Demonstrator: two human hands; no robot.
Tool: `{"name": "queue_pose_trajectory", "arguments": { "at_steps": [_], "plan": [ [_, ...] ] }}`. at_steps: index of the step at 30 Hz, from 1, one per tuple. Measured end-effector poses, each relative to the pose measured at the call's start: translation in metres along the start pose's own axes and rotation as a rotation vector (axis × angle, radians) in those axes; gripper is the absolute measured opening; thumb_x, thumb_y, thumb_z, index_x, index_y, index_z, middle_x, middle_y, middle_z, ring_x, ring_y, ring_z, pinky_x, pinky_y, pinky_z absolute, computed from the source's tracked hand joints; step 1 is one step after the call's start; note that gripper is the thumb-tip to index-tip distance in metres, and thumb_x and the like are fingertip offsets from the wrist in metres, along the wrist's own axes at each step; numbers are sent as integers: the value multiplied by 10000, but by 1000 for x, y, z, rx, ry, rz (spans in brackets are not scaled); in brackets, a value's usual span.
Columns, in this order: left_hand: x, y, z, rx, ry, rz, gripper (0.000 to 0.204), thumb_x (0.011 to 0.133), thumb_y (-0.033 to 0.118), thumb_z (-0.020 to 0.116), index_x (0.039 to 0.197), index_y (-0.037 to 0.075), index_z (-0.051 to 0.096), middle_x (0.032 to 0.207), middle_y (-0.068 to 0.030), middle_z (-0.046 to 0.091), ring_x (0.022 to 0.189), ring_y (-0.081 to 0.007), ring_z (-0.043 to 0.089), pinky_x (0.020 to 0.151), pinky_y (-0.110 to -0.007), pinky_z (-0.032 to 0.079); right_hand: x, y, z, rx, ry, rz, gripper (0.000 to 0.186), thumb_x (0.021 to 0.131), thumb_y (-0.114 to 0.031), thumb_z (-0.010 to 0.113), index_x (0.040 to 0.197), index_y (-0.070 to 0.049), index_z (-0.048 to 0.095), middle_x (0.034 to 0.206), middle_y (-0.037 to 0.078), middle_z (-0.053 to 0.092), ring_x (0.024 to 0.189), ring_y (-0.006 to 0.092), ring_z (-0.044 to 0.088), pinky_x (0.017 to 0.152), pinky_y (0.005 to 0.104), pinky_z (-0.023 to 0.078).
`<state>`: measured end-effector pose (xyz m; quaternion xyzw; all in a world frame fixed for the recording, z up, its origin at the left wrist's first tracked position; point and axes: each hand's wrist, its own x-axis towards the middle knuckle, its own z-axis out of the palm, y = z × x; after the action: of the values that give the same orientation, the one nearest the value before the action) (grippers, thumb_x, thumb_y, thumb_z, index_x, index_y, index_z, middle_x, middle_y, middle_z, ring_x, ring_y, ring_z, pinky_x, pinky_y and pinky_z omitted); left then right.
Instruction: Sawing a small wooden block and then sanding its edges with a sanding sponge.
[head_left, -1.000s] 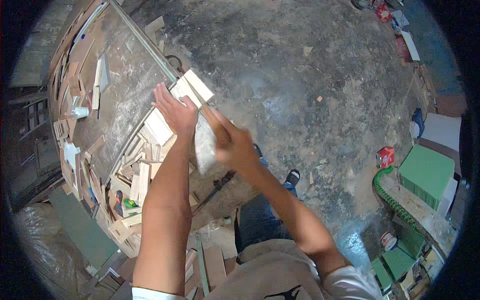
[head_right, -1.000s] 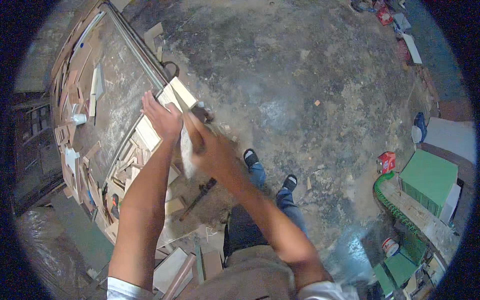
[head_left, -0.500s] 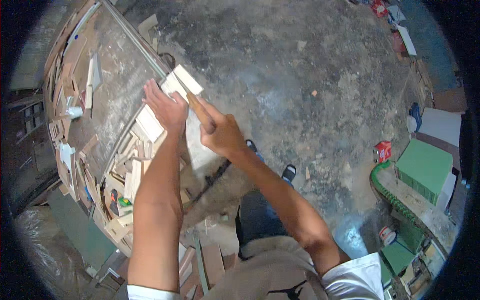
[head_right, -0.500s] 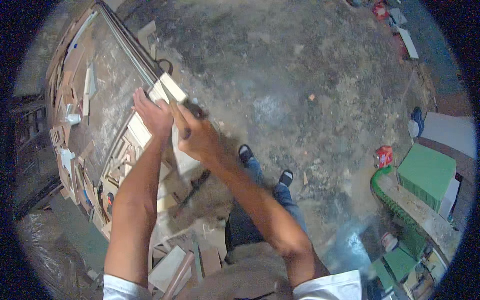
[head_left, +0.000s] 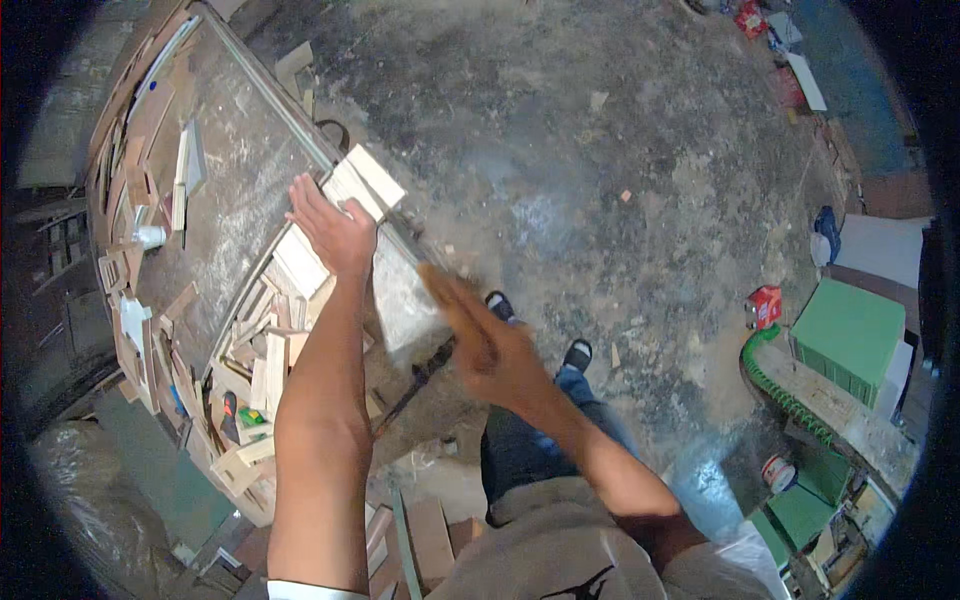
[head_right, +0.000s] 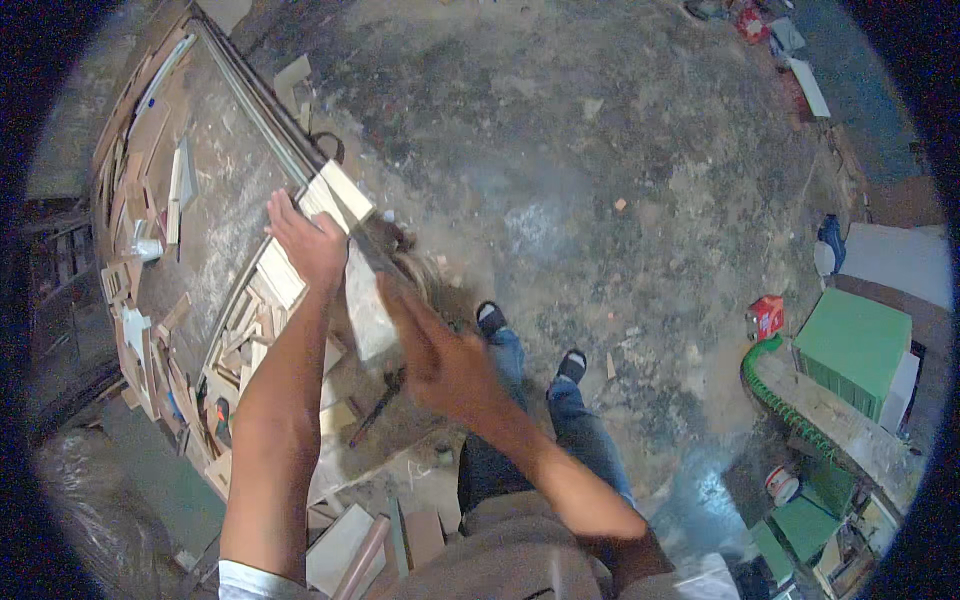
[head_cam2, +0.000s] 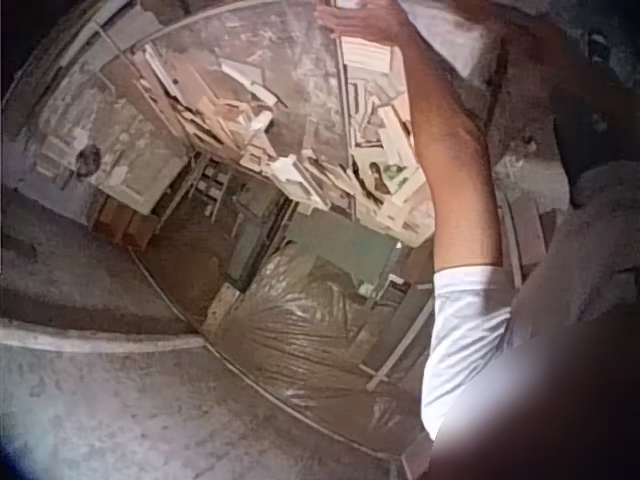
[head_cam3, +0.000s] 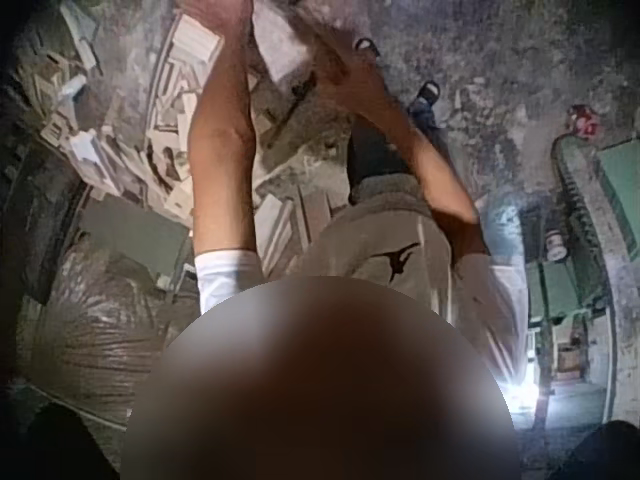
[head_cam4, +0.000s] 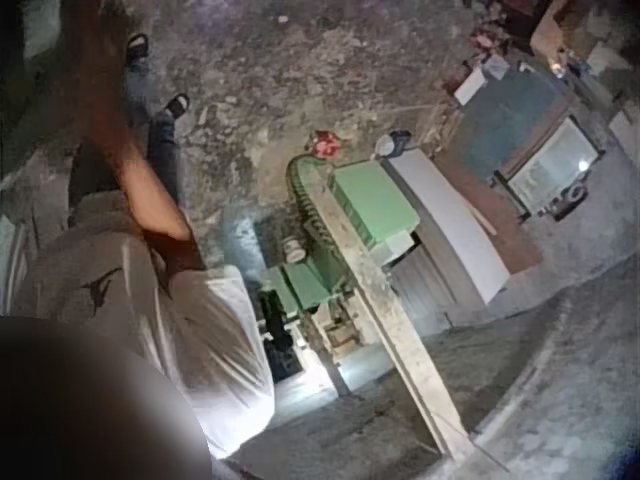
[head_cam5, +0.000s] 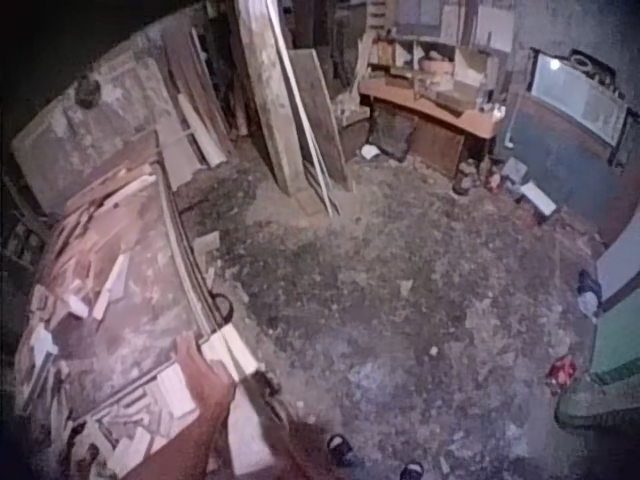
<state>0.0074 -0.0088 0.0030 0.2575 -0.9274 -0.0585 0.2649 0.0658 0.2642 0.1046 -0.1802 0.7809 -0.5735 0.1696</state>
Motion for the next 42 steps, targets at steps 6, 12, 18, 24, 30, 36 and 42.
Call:
{"name": "queue_pose_trajectory", "arguments": {
  "at_steps": [6, 12, 18, 24, 30, 36, 42],
  "plan": [
    [8, 26, 2, -38, -7, 29, 751, 852, 152, 542, 1542, -35, 311, 1577, -231, 363, 1522, -401, 261, 1250, -616, 135, 64, 16, 12, -41, -91, 106, 728, 832, -85, 639, 1531, -115, 438, 1111, 272, 697, 906, 468, 708, 782, 498, 577],
    [4, -2, 2, 17, -9, 11, 744, 853, 148, 543, 1540, -30, 318, 1575, -225, 366, 1523, -399, 259, 1250, -616, 133, -1, -7, -3, -25, 37, -240, 702, 860, -91, 647, 1529, -104, 435, 1074, 298, 683, 861, 451, 707, 751, 478, 576],
    [4, 19, 3, -33, 15, 35, 735, 848, 129, 540, 1534, -32, 329, 1563, -229, 380, 1514, -405, 277, 1243, -620, 151, 80, 13, 29, 50, -8, 7, 687, 868, -131, 645, 1524, -171, 449, 1031, 301, 690, 908, 488, 682, 803, 536, 569],
    [10, 0, -1, -12, 31, 25, 731, 845, 124, 538, 1531, -28, 340, 1548, -230, 399, 1511, -393, 289, 1244, -616, 159, -5, -19, -2, 135, -122, 82, 649, 880, -132, 601, 1512, -189, 464, 1228, 235, 661, 1021, 473, 668, 873, 564, 545],
    [10, 34, 0, -60, 33, 19, 714, 848, 113, 539, 1521, -30, 351, 1543, -222, 403, 1512, -382, 293, 1244, -617, 166, 76, 10, 19, -152, -135, 278, 693, 858, -23, 601, 1524, -157, 460, 1231, 207, 696, 1025, 427, 697, 858, 516, 563],
    [4, 10, -6, -9, 19, -4, 702, 843, 95, 525, 1514, -33, 361, 1552, -206, 400, 1514, -375, 297, 1251, -593, 178, -16, -11, -23, 95, -65, -4, 707, 822, -14, 620, 1508, -128, 490, 1151, 287, 674, 1065, 394, 699, 828, 419, 563],
    [14, 30, 6, -37, 32, 1, 701, 844, 101, 531, 1510, -40, 365, 1550, -213, 399, 1507, -385, 301, 1250, -592, 182, 82, 27, 37, -75, 26, 152, 702, 832, -26, 632, 1509, -156, 503, 1026, 264, 699, 871, 420, 685, 827, 444, 541]
  ]
}}
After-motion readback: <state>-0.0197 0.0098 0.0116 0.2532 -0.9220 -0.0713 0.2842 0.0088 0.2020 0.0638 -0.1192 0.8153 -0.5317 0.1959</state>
